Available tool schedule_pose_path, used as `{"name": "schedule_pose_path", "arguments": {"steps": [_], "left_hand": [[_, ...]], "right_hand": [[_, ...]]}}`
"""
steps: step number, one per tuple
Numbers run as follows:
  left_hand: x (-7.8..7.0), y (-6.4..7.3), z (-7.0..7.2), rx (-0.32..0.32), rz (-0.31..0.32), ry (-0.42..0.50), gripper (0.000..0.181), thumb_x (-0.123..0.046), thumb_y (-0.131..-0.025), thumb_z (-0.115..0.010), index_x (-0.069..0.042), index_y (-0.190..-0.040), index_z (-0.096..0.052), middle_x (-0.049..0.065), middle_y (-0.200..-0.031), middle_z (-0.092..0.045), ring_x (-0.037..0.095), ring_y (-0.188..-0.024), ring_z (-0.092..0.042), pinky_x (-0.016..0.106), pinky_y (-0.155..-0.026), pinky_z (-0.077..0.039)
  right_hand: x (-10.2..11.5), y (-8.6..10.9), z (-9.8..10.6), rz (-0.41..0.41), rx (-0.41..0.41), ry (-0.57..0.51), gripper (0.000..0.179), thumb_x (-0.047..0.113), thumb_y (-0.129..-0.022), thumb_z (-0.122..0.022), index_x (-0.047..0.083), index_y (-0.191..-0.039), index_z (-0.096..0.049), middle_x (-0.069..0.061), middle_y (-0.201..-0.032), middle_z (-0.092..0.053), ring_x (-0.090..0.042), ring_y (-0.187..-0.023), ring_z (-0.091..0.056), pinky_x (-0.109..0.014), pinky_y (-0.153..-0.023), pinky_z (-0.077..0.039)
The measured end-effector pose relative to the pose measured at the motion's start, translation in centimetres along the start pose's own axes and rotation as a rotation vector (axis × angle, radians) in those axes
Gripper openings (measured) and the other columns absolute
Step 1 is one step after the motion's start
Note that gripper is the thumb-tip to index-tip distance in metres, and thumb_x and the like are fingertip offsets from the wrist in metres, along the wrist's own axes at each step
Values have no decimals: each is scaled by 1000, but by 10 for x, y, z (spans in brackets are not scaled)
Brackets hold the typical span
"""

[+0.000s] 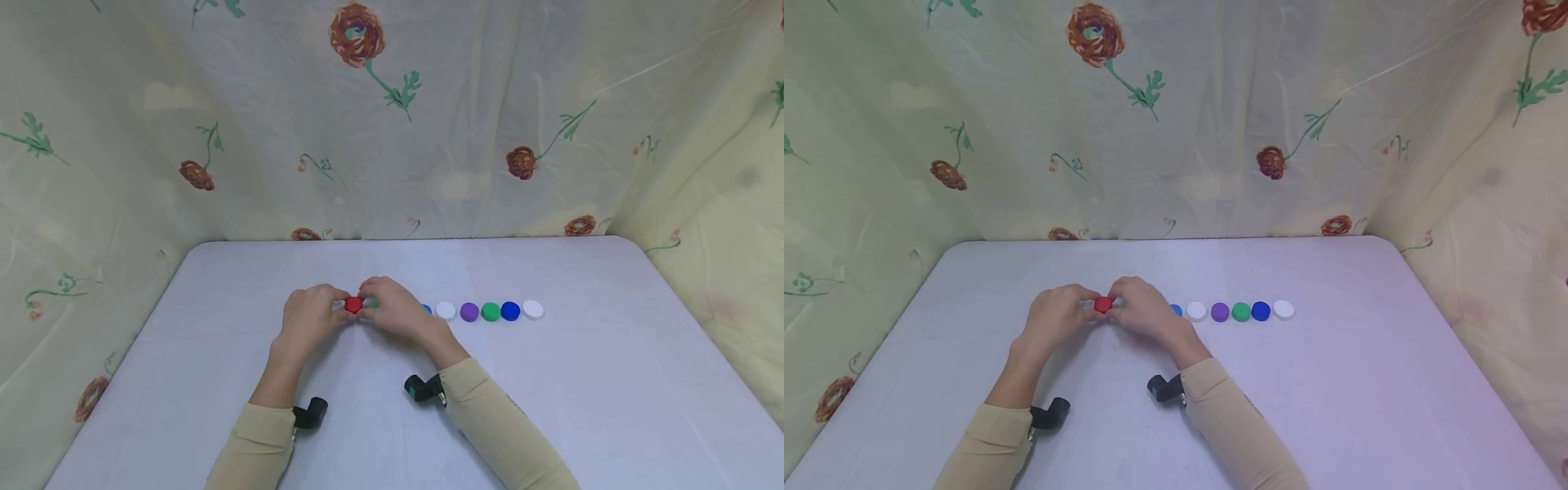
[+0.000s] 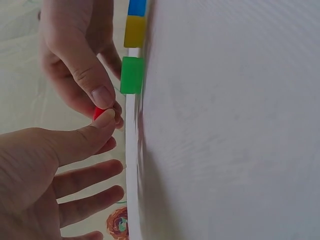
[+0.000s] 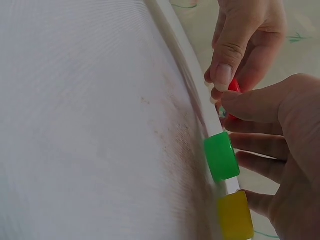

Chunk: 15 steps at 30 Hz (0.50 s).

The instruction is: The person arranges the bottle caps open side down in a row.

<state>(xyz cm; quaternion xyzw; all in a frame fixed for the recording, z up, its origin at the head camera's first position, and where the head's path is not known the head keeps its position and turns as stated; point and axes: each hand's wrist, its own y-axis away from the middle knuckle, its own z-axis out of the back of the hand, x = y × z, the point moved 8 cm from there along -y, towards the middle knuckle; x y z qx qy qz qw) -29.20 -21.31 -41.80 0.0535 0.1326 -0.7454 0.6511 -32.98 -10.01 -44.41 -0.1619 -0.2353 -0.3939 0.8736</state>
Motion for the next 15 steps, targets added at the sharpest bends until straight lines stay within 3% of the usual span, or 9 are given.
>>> {"name": "schedule_pose_path", "arguments": {"steps": [8,15], "left_hand": [[3,-1,-9,53,11,8,31,-32,-82,-81,-19,-110,-78,4,-108,-76,23,-104,-70,42,-82,-55],[3,-1,-12,69,34,29,32,-32,-83,-80,-17,-111,-77,5,-109,-75,24,-105,-69,43,-82,-55]], "right_hand": [[0,1,-5,5,-1,8,17,21,-91,-70,11,-103,-73,0,-109,-70,-20,-113,-60,-38,-105,-48],[0,3,-5,-22,-2,22,18,21,-91,-70,11,-105,-74,-1,-112,-70,-20,-114,-60,-38,-105,-48]]}}
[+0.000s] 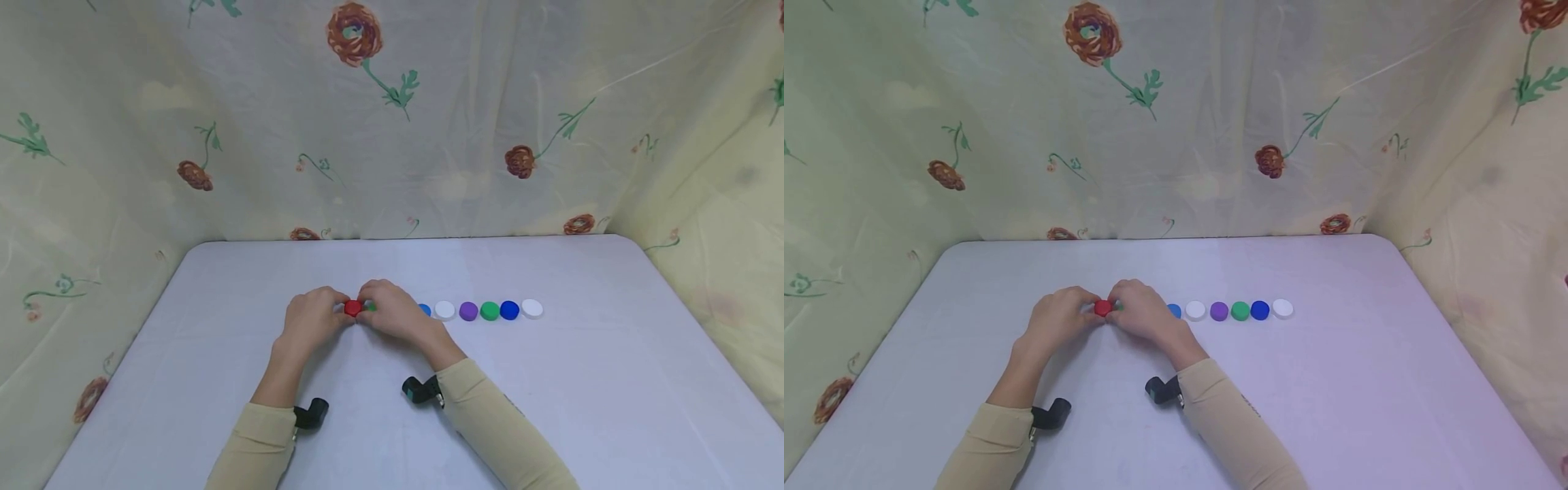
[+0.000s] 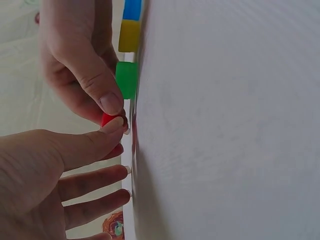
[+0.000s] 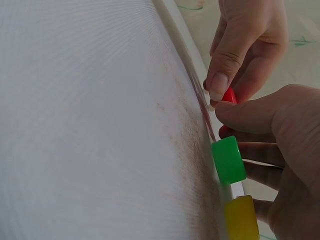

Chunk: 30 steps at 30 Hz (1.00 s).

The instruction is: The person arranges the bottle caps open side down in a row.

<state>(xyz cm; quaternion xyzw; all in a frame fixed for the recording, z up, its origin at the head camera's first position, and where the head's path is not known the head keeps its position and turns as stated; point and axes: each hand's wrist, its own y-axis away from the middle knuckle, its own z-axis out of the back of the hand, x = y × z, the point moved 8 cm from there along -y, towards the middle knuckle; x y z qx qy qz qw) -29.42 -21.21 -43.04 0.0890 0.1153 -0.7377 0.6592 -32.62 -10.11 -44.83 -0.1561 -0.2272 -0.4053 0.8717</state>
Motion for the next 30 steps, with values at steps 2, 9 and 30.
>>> {"name": "schedule_pose_path", "arguments": {"steps": [2,9,30], "left_hand": [[0,0,0,2,6,10,31,-31,-83,-80,-17,-110,-77,5,-109,-74,24,-106,-69,43,-83,-55],[1,-1,-1,8,21,16,29,-29,-83,-81,-13,-107,-77,6,-111,-74,26,-107,-69,45,-85,-55],[-2,0,2,-23,24,25,25,-26,-82,-81,-13,-104,-78,4,-110,-75,26,-106,-69,43,-83,-55]], "right_hand": [[0,0,0,-9,1,2,18,21,-90,-71,11,-105,-74,-1,-112,-70,-20,-115,-59,-39,-106,-47],[-2,1,-1,-23,6,30,20,22,-91,-70,11,-108,-75,-2,-118,-69,-22,-119,-59,-40,-107,-47],[-3,-1,-2,-22,1,47,19,20,-91,-68,11,-107,-75,-2,-118,-69,-21,-118,-60,-38,-106,-48]]}}
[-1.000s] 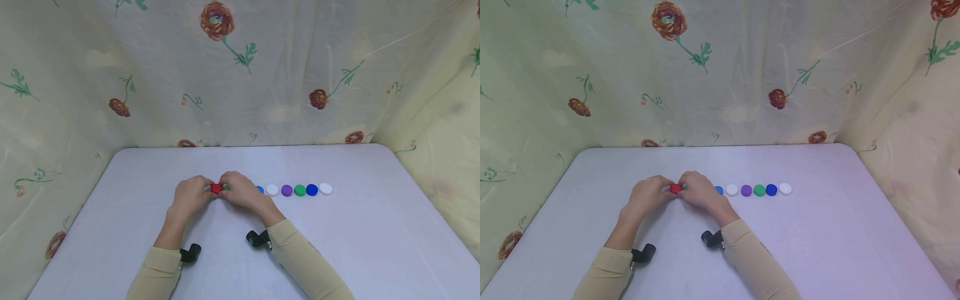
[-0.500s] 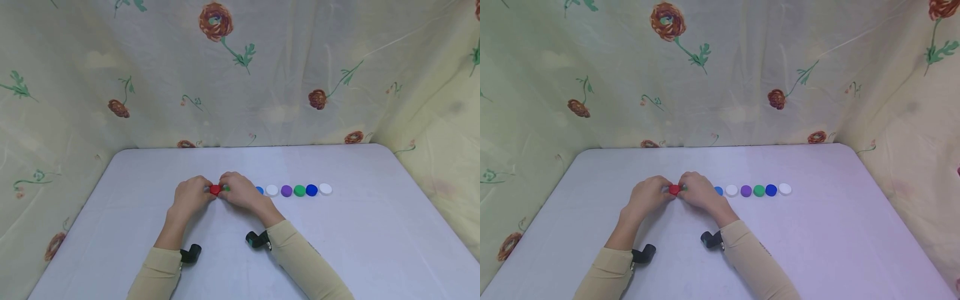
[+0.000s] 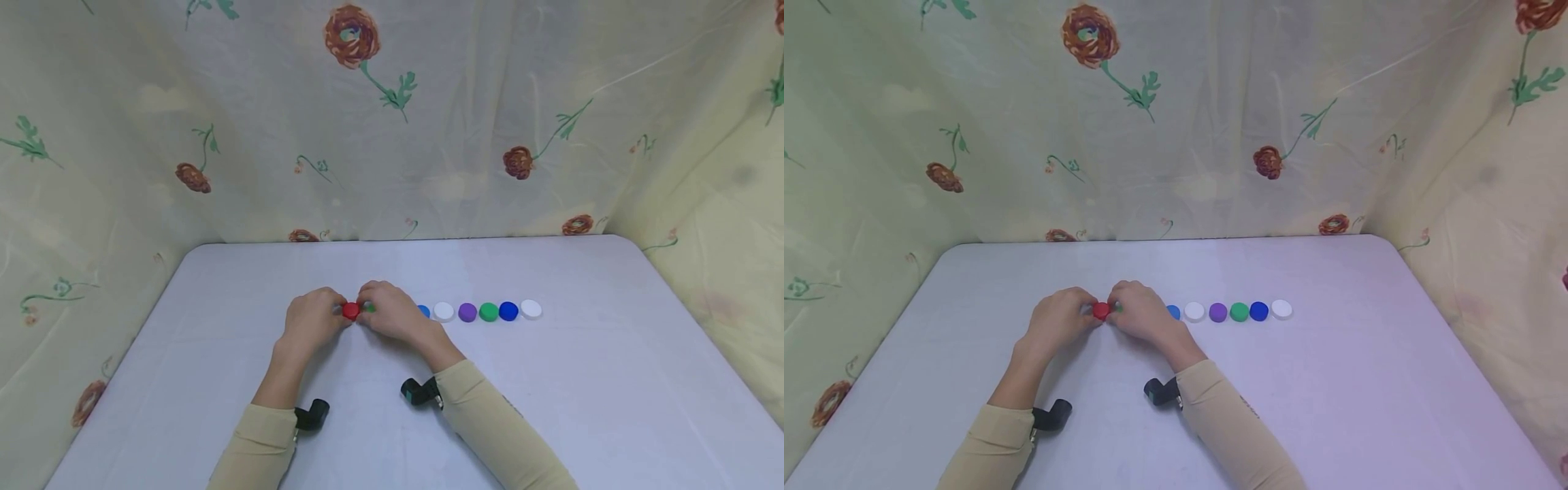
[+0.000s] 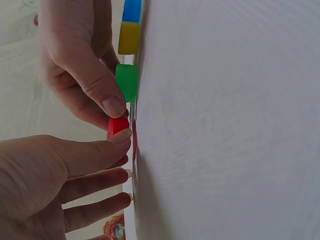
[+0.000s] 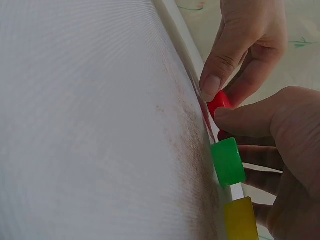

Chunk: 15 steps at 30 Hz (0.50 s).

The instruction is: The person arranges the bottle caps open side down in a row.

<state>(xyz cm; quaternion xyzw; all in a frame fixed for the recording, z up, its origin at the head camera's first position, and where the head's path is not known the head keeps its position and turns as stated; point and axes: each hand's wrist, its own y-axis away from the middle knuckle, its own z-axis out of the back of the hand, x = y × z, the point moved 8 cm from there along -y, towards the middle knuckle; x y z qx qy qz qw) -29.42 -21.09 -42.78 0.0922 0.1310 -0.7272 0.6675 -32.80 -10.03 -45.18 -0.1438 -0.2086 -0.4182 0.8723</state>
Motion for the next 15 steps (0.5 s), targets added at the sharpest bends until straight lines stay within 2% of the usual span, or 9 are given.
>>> {"name": "schedule_pose_path", "arguments": {"steps": [15], "left_hand": [[-3,1,1,-9,-24,-10,21,-22,-83,-81,-14,-103,-79,5,-109,-75,26,-105,-70,44,-82,-56]], "right_hand": [[0,1,1,-14,-5,-6,19,18,-91,-67,12,-108,-73,-1,-118,-68,-20,-116,-61,-39,-105,-49]]}}
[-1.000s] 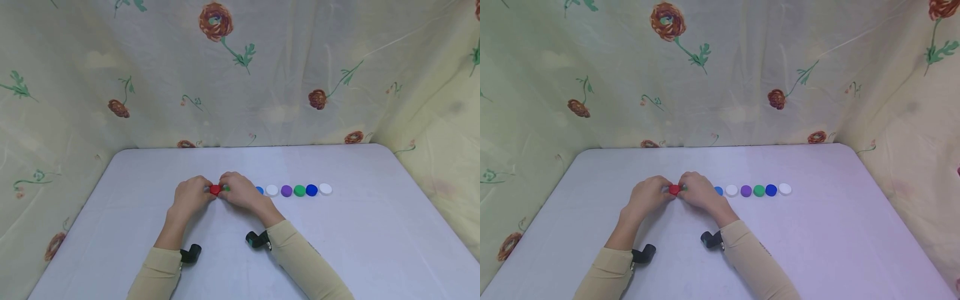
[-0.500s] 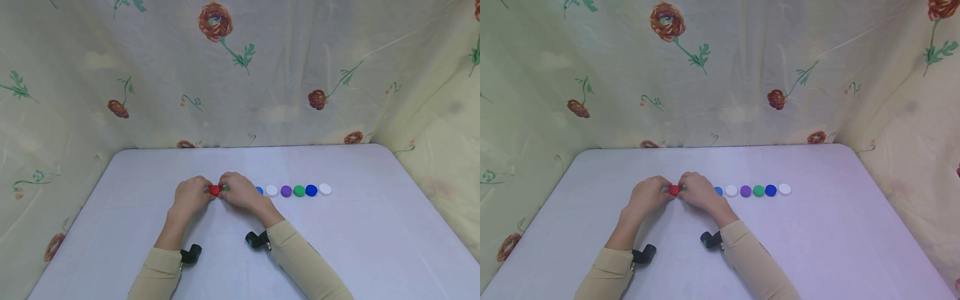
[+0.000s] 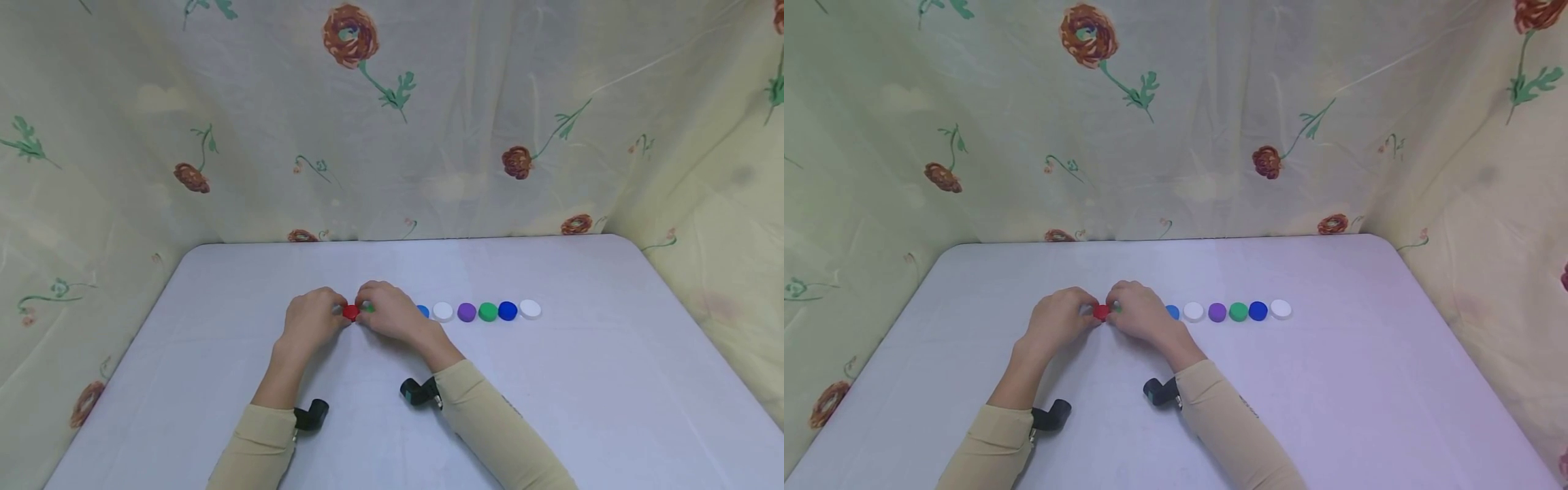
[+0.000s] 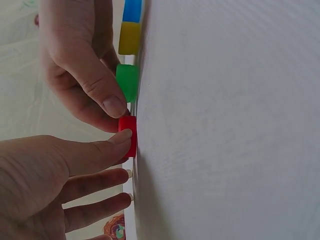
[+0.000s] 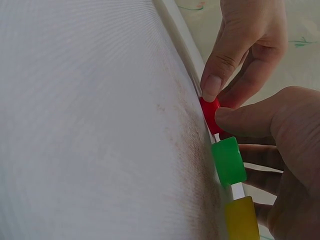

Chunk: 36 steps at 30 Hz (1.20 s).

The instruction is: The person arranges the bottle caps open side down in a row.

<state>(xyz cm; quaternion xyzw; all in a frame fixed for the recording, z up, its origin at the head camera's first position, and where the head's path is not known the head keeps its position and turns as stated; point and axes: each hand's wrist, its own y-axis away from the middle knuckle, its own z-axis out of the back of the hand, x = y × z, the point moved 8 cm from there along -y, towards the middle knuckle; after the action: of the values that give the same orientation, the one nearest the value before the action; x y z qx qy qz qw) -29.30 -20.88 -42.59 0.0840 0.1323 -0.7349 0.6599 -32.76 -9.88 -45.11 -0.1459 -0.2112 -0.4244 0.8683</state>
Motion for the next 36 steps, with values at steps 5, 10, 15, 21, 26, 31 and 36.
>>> {"name": "schedule_pose_path", "arguments": {"steps": [5,10,15,21,26,31,36], "left_hand": [[-1,1,0,-8,-10,-8,20,-23,-83,-80,-14,-102,-79,5,-109,-75,26,-106,-70,44,-83,-56],[0,0,0,-9,-13,-16,21,-23,-83,-80,-14,-102,-79,5,-109,-75,25,-106,-70,44,-83,-55],[2,-2,-2,3,-5,-19,22,-25,-84,-80,-14,-103,-79,5,-109,-75,25,-106,-70,44,-82,-56],[3,-2,-4,26,-4,-12,26,-31,-87,-77,-16,-108,-78,5,-111,-75,25,-106,-69,46,-84,-54],[1,-1,-3,50,13,-1,33,-35,-88,-75,-17,-115,-75,7,-116,-74,26,-109,-68,48,-86,-52],[-2,0,-1,41,11,-6,36,-35,-89,-73,-17,-121,-73,8,-124,-71,28,-117,-65,51,-92,-51],[-5,2,7,-27,-17,-29,40,-36,-92,-69,-17,-127,-69,11,-137,-63,31,-130,-57,58,-103,-46]], "right_hand": [[-1,0,-1,-18,9,-1,20,19,-92,-66,13,-110,-73,-1,-121,-67,-20,-118,-60,-39,-106,-48],[0,0,-1,-15,12,-2,21,20,-93,-66,13,-112,-73,-2,-123,-67,-21,-119,-60,-40,-106,-48],[1,1,0,-14,13,-14,22,20,-93,-65,13,-113,-71,-3,-125,-67,-22,-121,-59,-41,-108,-47],[-3,3,3,-20,19,-75,29,23,-96,-63,11,-122,-68,-5,-130,-65,-23,-126,-58,-40,-111,-45],[-6,5,9,-30,13,-115,35,27,-97,-62,11,-128,-65,-5,-134,-63,-23,-132,-54,-41,-114,-41],[-9,7,15,-31,-16,-114,40,31,-98,-60,13,-134,-61,-4,-139,-61,-22,-137,-50,-42,-117,-38],[-10,10,19,-43,-49,-70,44,33,-99,-58,15,-139,-57,-4,-143,-58,-23,-140,-47,-43,-119,-35]]}}
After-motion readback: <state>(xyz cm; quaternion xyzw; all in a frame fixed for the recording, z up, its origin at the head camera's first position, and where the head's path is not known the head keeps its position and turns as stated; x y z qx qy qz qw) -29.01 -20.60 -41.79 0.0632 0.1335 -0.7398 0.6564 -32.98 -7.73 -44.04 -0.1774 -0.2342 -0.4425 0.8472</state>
